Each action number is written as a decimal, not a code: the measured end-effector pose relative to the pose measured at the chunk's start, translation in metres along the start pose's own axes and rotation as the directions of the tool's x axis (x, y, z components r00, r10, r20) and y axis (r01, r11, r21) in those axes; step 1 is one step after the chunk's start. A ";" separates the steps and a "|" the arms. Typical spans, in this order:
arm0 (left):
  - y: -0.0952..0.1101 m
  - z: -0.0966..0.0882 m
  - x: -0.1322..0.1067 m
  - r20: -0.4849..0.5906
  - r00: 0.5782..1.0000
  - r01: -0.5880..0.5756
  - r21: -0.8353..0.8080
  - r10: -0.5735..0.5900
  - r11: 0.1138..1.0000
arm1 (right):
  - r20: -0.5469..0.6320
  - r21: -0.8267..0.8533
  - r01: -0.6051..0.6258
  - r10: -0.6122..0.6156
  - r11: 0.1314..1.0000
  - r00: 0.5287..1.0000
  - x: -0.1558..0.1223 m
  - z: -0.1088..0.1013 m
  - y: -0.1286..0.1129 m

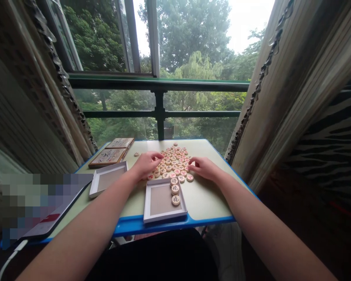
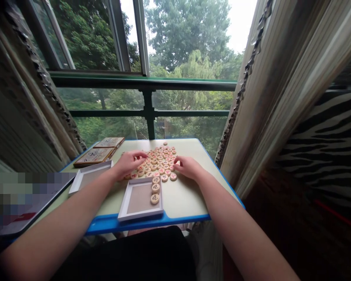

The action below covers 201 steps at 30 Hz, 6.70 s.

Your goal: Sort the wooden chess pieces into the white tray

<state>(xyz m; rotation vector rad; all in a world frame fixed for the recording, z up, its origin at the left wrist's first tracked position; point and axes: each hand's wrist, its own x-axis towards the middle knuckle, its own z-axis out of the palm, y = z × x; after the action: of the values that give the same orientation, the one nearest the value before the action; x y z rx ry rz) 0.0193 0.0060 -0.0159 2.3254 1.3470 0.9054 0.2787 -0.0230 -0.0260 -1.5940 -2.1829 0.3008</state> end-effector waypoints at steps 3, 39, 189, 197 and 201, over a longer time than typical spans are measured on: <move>-0.004 -0.002 -0.002 0.148 0.989 -0.024 0.009 0.023 1.000 | -0.043 0.030 0.038 -0.036 0.999 0.998 0.001 0.004 0.001; -0.003 0.005 -0.005 0.143 0.990 -0.031 0.111 0.015 0.993 | -0.206 0.130 -0.065 0.091 0.989 0.974 0.013 0.013 0.022; 0.010 -0.008 -0.009 0.496 0.866 -0.093 0.024 0.069 0.995 | 0.233 0.349 0.377 -0.469 0.858 0.852 -0.041 0.000 -0.067; 0.013 -0.010 -0.010 0.498 0.865 -0.095 0.042 0.062 0.995 | 0.275 0.341 0.343 -0.442 0.875 0.854 -0.041 0.000 -0.069; 0.017 -0.012 -0.011 0.499 0.864 -0.125 0.080 0.069 0.989 | 0.268 0.364 0.342 -0.449 0.866 0.852 -0.041 0.001 -0.070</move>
<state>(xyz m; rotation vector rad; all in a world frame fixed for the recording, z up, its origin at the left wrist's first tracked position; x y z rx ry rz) 0.0192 -0.0133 -0.0020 2.4898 1.0858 0.2189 0.2295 -0.0841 -0.0065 -0.9370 -2.5111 0.7932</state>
